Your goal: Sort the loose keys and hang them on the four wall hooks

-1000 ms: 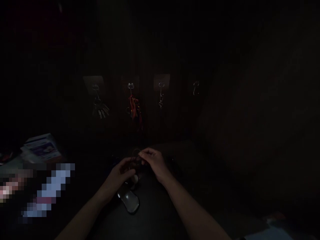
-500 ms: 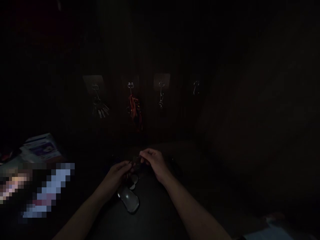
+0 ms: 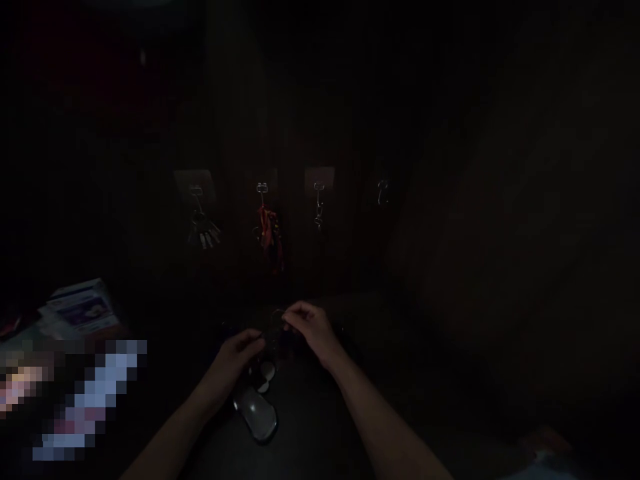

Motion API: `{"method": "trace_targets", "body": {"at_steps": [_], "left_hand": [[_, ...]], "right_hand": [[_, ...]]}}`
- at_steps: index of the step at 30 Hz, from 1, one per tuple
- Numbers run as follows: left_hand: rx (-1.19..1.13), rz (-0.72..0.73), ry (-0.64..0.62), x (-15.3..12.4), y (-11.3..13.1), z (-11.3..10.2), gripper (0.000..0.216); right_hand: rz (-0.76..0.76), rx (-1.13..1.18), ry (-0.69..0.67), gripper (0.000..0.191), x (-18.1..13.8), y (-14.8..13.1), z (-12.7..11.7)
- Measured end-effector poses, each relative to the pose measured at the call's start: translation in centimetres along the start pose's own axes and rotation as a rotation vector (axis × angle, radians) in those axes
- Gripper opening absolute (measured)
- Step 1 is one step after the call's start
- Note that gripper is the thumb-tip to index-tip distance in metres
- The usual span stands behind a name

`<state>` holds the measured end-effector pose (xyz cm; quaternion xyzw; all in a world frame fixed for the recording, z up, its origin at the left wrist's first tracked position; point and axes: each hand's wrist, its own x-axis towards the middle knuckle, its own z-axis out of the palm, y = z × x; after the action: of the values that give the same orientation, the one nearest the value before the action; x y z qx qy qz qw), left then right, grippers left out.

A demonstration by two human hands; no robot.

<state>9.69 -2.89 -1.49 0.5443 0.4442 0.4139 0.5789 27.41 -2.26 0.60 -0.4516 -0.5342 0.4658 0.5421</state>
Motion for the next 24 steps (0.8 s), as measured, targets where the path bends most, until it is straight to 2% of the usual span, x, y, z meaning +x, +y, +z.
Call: {"method": "trace_targets", "body": {"at_steps": [6, 11, 18, 24], "left_hand": [[0.203, 0.156, 0.077, 0.9, -0.9, 0.0, 0.022], [0.211, 0.192, 0.073, 1.0, -1.0, -0.4, 0.029], [0.248, 0.245, 0.259, 1.9, -1.9, -1.0, 0.031], [0.225, 0.235, 0.281, 2.4, -2.5, -1.1, 0.032]], "right_hand": [[-0.139, -0.129, 0.026, 0.018, 0.3, -0.2, -0.9], [-0.229, -0.181, 0.105, 0.020, 0.8, -1.3, -1.9], [-0.373, -0.199, 0.306, 0.023, 2.8, -4.8, -4.0], [-0.527, -0.169, 0.423, 0.022, 5.9, -8.3, -5.5]]}}
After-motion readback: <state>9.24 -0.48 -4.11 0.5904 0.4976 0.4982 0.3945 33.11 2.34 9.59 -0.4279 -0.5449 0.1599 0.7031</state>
